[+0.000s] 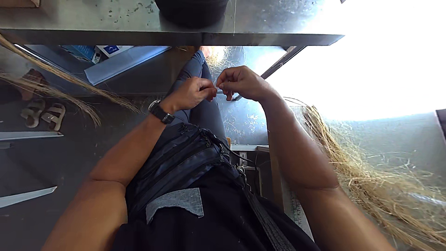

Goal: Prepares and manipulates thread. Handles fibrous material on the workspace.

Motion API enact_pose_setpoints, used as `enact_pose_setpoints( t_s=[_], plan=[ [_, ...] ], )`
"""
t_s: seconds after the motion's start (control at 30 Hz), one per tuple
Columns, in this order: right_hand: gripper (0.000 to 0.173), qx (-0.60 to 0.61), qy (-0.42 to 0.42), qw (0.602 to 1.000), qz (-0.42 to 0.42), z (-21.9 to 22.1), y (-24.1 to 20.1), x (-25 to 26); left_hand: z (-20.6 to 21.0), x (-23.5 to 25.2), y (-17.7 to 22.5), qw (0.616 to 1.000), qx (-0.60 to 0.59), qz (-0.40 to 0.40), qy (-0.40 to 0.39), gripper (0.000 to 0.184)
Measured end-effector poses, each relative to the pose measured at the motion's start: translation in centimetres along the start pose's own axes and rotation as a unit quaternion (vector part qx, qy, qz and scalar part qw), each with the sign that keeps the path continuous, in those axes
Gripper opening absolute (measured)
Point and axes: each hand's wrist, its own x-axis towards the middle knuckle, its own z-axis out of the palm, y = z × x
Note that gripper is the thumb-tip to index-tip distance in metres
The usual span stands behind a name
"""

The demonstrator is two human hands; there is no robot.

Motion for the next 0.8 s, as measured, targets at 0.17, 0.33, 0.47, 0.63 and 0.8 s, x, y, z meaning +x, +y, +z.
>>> enact_pose_setpoints(
  t_s=[0.17,0.33,0.47,0.63,0.8],
  plan=[
    [0.011,-0.011,-0.013,1.000,0.007,0.3,0.2,0.4,-0.3,-1.4,-0.7,0.998,-0.047,-0.026,0.017,0.023],
    [0.010,-0.006,-0.020,1.000,0.010,0.6,0.2,0.5,-0.1,-1.3,-0.6,0.996,-0.065,-0.022,0.054,0.026],
    [0.010,-0.003,-0.022,1.000,0.013,0.7,0.4,0.6,0.3,-1.2,-0.5,0.996,-0.059,-0.023,0.062,0.023],
    [0.011,-0.015,-0.030,0.999,0.024,0.9,0.3,0.6,0.6,-1.0,-0.7,0.988,-0.094,0.007,0.120,0.020],
    [0.010,-0.013,-0.031,0.999,0.026,1.0,0.3,0.7,0.6,-1.1,-0.7,0.972,-0.156,0.038,0.174,0.018]
  ],
)
